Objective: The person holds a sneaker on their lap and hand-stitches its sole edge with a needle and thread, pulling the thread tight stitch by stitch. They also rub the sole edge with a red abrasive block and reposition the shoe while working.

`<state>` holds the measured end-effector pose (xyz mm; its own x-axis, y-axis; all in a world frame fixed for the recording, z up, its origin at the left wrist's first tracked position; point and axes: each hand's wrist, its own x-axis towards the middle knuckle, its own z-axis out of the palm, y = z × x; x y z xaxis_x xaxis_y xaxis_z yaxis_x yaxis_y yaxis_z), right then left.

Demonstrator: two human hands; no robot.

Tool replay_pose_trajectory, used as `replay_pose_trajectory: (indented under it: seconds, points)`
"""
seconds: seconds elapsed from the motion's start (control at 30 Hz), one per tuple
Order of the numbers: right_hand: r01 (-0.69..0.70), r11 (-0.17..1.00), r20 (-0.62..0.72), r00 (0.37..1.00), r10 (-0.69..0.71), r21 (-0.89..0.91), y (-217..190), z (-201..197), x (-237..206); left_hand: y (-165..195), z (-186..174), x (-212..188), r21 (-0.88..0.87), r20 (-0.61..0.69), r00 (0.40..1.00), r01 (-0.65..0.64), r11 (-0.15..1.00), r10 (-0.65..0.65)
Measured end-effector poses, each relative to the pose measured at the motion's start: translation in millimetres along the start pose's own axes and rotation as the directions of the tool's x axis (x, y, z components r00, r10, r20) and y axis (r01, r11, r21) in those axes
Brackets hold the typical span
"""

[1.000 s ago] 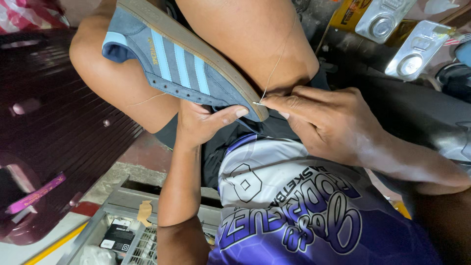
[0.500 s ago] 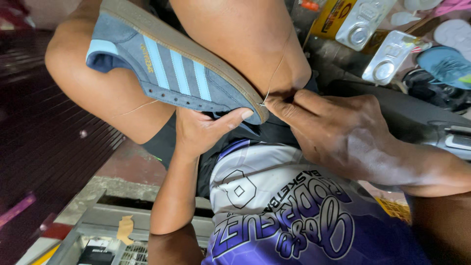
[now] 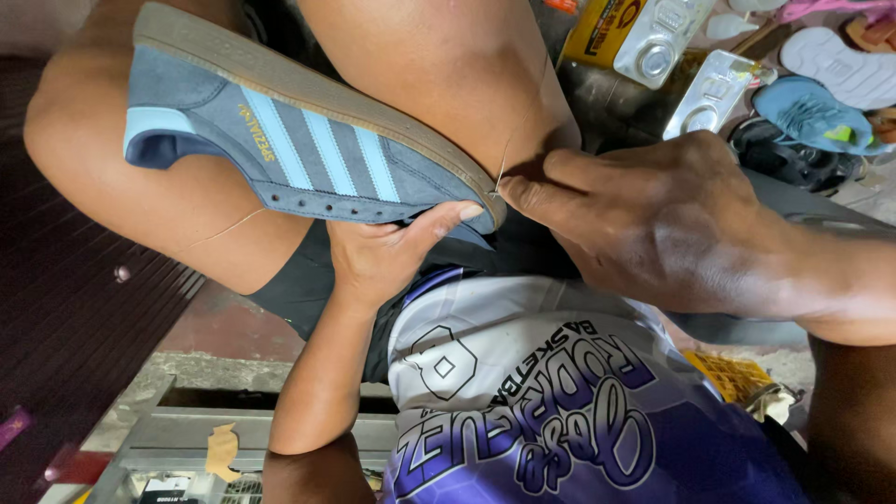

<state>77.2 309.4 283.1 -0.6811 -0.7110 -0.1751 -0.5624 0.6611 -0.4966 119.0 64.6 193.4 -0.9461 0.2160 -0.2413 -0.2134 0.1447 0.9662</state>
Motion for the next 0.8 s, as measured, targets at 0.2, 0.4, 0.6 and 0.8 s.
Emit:
replay_pose_trajectory:
  seconds: [0.2, 0.4, 0.6, 0.8]
  points:
    - [0.109, 0.99, -0.005, 0.994, -0.11, -0.095, 9, -2, 8, -8, 6, 5, 0.025, -0.022, 0.999, -0.041, 0.999, 0.042]
    - [0.148, 0.974, 0.048, 0.989, -0.142, -0.17, 13, 7, 12, -15, 10, 4, -0.075, 0.009, 1.0, 0.03, 0.997, -0.03]
    - [0.125, 0.983, 0.031, 0.992, -0.122, -0.132, 19, 19, 12, -15, 7, 6, 0.145, 0.02, 0.995, -0.105, 0.984, 0.103]
    - [0.061, 0.995, -0.051, 0.997, -0.058, 0.073, 24, 27, 12, 0, 6, 6, 0.058, 0.031, 0.995, -0.091, 0.994, 0.09]
